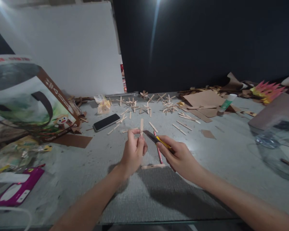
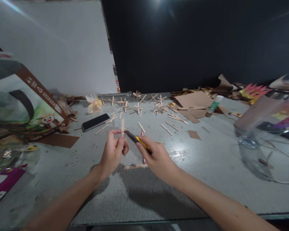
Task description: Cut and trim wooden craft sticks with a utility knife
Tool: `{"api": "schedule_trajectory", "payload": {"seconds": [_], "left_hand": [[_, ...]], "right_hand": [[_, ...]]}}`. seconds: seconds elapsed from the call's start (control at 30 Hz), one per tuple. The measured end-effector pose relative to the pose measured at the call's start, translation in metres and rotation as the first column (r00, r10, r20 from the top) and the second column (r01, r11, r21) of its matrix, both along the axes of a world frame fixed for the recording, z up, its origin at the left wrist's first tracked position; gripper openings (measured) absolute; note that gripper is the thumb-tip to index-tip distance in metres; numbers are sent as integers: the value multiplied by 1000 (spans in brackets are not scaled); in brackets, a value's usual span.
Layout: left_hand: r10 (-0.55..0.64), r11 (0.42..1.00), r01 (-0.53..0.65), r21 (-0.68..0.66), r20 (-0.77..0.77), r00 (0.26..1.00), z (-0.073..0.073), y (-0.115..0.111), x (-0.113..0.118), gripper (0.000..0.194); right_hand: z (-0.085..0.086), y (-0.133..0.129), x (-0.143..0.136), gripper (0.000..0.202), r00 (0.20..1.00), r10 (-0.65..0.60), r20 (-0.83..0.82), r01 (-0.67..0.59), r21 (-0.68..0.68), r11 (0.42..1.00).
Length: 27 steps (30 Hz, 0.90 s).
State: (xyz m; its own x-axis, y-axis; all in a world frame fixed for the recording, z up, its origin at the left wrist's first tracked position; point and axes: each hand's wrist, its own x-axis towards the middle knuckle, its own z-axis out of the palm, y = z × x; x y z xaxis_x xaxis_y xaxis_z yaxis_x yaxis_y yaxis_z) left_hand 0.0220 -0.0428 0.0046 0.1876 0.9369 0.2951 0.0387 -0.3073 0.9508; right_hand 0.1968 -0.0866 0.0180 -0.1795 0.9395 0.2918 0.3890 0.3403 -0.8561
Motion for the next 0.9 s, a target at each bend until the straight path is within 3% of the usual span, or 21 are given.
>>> {"api": "schedule_trajectory", "payload": {"seconds": [0.27, 0.53, 0.9], "left_hand": [[18, 999, -15, 36, -72, 997, -2, 0, -2, 28], [26, 999, -23, 37, -74, 997, -1, -2, 0, 31], [44, 999, -42, 27, -73, 996, -3, 0, 0, 29]], "right_hand": [[1, 2, -1, 34, 999, 1, 38, -3, 62, 998], [1, -1, -2, 33, 1000, 14, 10, -14, -12, 1000], [1, 1, -3, 31, 1000, 14, 3, -14, 36, 999]]}}
